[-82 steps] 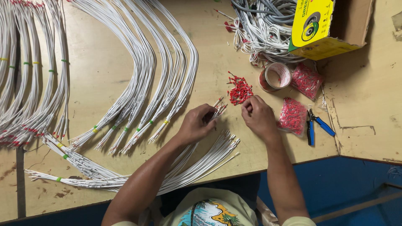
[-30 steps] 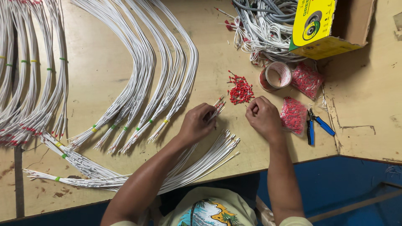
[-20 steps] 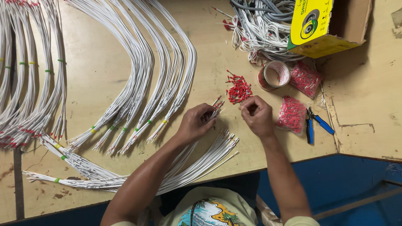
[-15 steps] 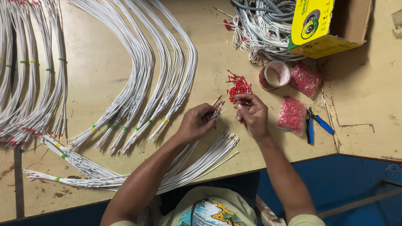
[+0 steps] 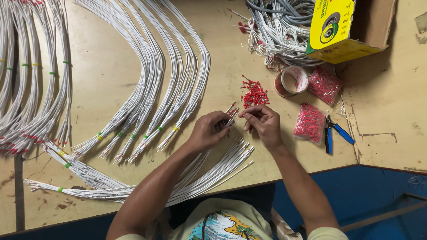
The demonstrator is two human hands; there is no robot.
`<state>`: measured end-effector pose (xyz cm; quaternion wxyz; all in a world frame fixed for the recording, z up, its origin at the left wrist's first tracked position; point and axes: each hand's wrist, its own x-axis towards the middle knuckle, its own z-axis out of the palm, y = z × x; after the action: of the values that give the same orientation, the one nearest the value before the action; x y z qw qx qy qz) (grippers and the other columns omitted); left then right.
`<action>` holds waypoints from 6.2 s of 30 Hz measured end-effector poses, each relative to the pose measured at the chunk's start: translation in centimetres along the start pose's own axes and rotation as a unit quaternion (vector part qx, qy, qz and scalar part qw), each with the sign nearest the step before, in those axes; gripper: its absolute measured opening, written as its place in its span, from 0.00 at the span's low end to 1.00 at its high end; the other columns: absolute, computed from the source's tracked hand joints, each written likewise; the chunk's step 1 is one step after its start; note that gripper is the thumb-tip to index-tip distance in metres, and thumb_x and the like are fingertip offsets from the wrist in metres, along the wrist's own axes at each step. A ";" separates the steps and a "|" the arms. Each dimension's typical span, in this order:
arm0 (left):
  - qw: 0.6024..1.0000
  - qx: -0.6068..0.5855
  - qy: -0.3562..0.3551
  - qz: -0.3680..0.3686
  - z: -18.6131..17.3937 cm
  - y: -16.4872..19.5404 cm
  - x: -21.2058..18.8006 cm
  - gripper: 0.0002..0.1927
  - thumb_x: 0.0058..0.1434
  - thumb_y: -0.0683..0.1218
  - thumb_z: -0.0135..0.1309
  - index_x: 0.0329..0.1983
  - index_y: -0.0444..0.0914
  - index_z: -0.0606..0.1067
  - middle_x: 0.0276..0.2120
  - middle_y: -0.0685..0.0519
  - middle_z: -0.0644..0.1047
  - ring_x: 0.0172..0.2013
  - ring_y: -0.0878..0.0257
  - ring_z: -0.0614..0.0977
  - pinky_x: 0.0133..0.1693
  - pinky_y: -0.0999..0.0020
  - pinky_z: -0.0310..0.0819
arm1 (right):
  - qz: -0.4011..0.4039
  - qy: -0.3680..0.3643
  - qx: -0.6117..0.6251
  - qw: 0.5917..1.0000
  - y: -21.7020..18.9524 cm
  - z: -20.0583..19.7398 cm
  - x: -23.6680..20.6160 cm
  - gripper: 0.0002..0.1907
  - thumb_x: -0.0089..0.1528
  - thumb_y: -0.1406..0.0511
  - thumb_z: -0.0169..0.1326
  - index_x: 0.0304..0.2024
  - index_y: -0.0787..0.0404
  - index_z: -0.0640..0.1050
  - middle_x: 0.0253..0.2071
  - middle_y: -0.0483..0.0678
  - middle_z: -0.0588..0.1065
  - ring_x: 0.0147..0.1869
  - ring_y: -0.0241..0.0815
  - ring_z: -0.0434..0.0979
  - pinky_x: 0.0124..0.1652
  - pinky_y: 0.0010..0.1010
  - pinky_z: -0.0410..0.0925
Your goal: The person sits at a workbench attaching red terminal connectors to the ends of white wire leads, pressing each connector onto a stripped wire end by hand and occasionally using pliers to crimp it, then laying the finished lead with the completed bundles on the table.
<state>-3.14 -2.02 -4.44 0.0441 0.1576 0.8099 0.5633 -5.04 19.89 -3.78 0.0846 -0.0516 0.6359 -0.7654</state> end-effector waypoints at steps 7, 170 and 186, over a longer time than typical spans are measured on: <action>1.000 -0.004 -0.001 -0.006 0.1 -0.2 0.0 0.15 0.54 0.40 0.64 0.45 0.36 0.79 0.32 0.50 0.79 0.30 0.62 0.82 0.34 0.68 0.77 | 0.004 -0.006 -0.006 1.000 0.0 0.0 -0.1 0.06 0.66 0.74 0.56 0.46 0.67 0.77 0.42 0.54 0.82 0.31 0.32 0.78 0.30 0.21 0.71; 1.000 -0.007 -0.020 0.011 -0.6 0.3 0.3 0.13 0.57 0.38 0.59 0.46 0.33 0.79 0.34 0.50 0.78 0.30 0.63 0.81 0.35 0.68 0.76 | -0.017 -0.009 -0.026 0.999 -0.8 0.2 1.4 0.07 0.66 0.74 0.55 0.47 0.66 0.76 0.41 0.53 0.82 0.28 0.30 0.77 0.29 0.21 0.72; 1.000 0.003 -0.011 0.027 -0.6 0.1 0.2 0.12 0.59 0.39 0.59 0.46 0.33 0.79 0.35 0.50 0.77 0.30 0.63 0.79 0.35 0.68 0.76 | -0.033 0.012 -0.070 0.997 -1.2 -0.5 1.6 0.10 0.66 0.70 0.55 0.50 0.63 0.74 0.41 0.47 0.81 0.33 0.28 0.79 0.31 0.19 0.72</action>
<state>-3.44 -2.44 -4.08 0.0372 0.1861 0.8067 0.5597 -6.72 20.26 -2.76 0.0476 -0.0693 0.6870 -0.7218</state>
